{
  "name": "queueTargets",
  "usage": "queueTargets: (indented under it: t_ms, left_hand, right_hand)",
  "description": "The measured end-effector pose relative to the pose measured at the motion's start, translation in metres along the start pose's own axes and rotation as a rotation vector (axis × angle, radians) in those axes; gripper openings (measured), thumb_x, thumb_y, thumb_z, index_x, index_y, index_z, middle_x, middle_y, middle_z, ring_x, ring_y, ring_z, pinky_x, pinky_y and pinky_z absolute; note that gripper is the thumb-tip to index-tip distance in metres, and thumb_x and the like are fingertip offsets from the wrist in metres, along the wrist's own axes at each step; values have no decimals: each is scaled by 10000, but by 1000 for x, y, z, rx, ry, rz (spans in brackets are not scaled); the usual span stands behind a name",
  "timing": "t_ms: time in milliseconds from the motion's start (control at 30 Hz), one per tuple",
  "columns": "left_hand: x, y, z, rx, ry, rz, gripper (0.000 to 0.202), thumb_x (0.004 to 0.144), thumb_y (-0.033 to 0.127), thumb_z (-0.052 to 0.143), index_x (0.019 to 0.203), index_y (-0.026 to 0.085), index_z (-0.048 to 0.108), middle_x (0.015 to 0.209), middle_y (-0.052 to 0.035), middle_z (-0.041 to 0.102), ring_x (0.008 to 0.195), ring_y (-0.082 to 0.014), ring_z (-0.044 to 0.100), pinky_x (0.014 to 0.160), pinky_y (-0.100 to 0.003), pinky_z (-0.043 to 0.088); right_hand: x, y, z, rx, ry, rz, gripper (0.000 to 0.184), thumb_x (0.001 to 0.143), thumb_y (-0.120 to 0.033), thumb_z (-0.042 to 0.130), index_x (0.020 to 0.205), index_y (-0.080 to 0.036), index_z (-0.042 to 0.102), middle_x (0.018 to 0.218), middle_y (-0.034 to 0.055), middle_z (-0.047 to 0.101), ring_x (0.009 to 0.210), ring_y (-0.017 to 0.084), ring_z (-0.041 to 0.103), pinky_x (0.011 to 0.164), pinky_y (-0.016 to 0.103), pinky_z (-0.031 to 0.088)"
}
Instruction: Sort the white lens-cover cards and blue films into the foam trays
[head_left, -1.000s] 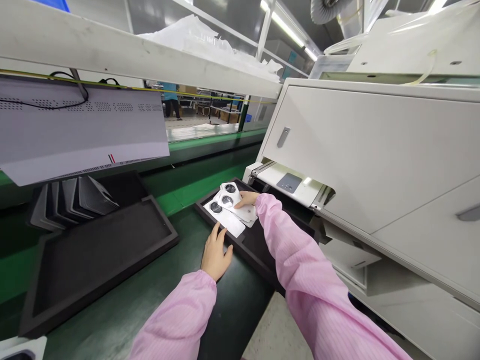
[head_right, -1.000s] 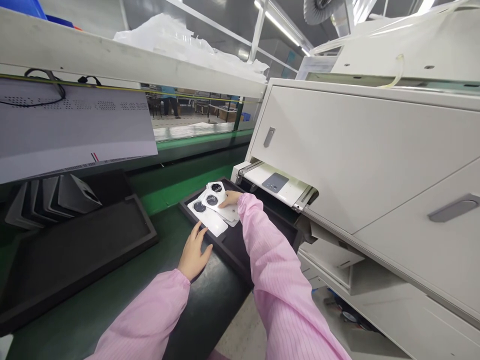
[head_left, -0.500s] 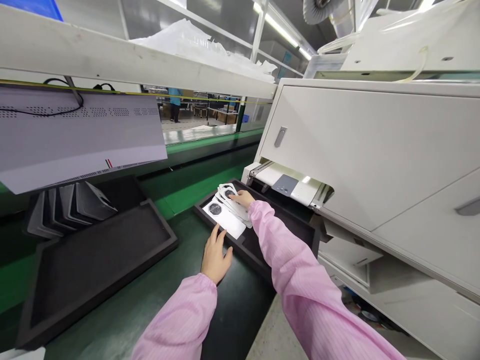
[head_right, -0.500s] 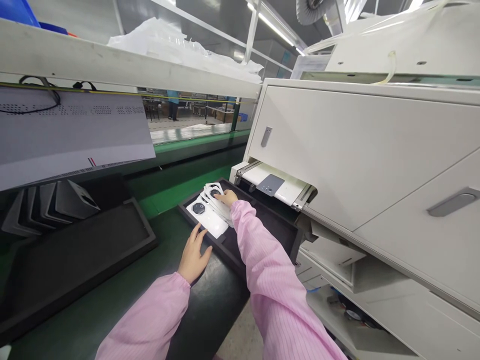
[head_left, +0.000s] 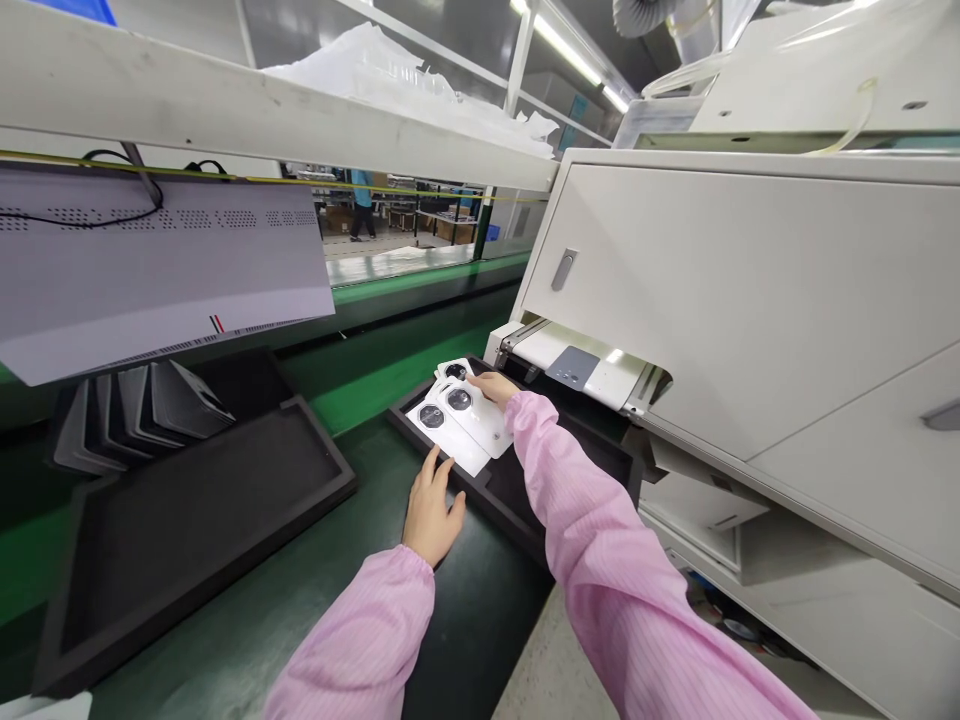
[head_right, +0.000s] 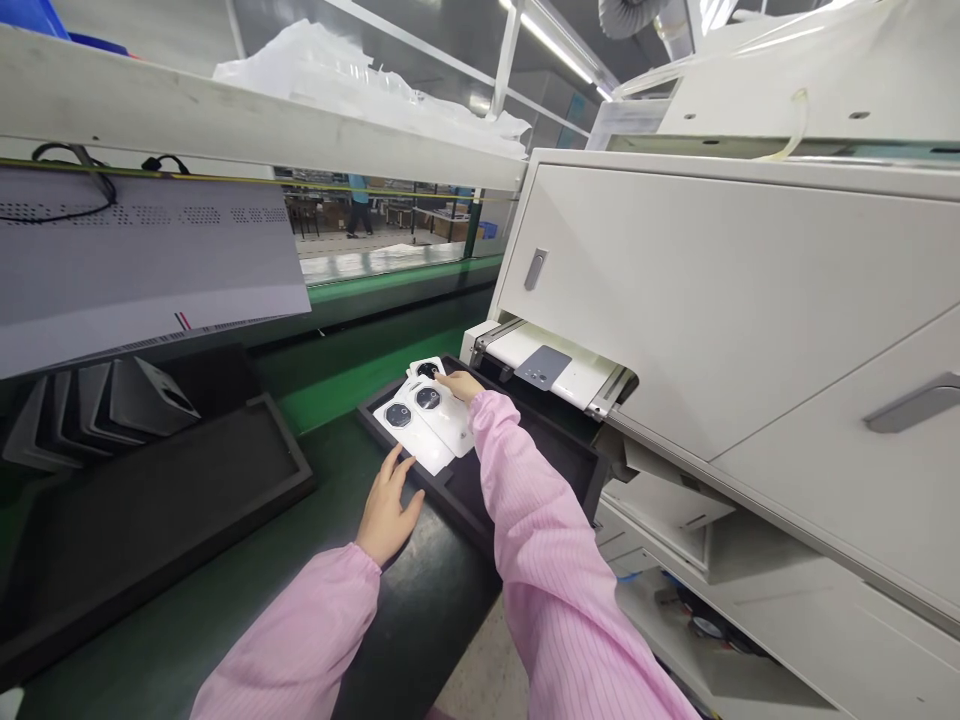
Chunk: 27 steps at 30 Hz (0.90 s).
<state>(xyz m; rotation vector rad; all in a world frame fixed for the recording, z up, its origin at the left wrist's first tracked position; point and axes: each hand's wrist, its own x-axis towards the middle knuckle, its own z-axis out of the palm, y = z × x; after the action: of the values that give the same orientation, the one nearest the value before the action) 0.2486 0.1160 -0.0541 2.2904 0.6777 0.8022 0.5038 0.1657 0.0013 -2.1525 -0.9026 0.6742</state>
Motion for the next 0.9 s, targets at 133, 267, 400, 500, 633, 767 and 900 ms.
queueTargets:
  t_ms: [133, 267, 400, 500, 633, 767, 900]
  left_hand:
    - [0, 0, 0, -8, -5, -5, 473, 775, 152, 502, 1242, 207, 447, 1452, -97, 301, 1261, -281, 394, 1006, -457, 375]
    - [0, 0, 0, -20, -8, -9, 470, 774, 152, 504, 1237, 213, 454, 1449, -99, 306, 1262, -285, 397, 1000, -466, 380]
    - [-1, 0, 1, -9, -2, -2, 475, 774, 146, 503, 1241, 212, 447, 1447, -100, 308, 1271, -283, 381, 1010, -468, 366]
    - [-2, 0, 1, 0, -8, -9, 473, 779, 149, 498, 1245, 207, 446, 1441, -103, 313, 1264, -277, 385, 1018, -460, 358]
    - [-2, 0, 1, 0, -9, -23, 469, 776, 148, 501, 1239, 206, 455, 1433, -98, 327, 1252, -273, 394, 1021, -456, 352]
    - [-1, 1, 1, -13, 4, -19, 470, 768, 139, 507, 1229, 221, 464, 1430, -84, 335, 1243, -274, 405, 1015, -459, 360]
    - [0, 0, 1, -17, 3, -18, 467, 765, 139, 508, 1223, 221, 469, 1430, -86, 336, 1239, -280, 411, 1004, -460, 369]
  right_hand:
    - [9, -6, 2, -11, -2, 58, 308, 879, -321, 519, 1140, -158, 526, 1149, 76, 557, 976, 192, 579, 821, 395, 500]
    - [17, -13, 4, -13, -11, 75, 320, 875, -318, 527, 1152, -158, 518, 1156, 77, 553, 986, 195, 576, 822, 399, 499]
    - [26, -24, 6, -17, -48, 86, 310, 876, -321, 524, 1141, -160, 526, 1149, 76, 557, 981, 193, 578, 821, 392, 500]
    - [32, -36, 9, -24, -49, 55, 311, 875, -320, 526, 1142, -161, 526, 1152, 75, 555, 986, 195, 576, 823, 392, 499]
    - [36, -47, 11, -22, -56, -7, 317, 876, -319, 525, 1147, -154, 520, 1147, 77, 557, 976, 193, 580, 817, 397, 502]
    - [37, -49, 4, -14, -13, -57, 312, 876, -319, 525, 1140, -153, 525, 1141, 76, 561, 972, 191, 581, 815, 394, 503]
    - [42, -52, -12, 42, 140, -141, 294, 870, -310, 535, 1112, -144, 535, 1104, 72, 577, 945, 183, 589, 802, 382, 505]
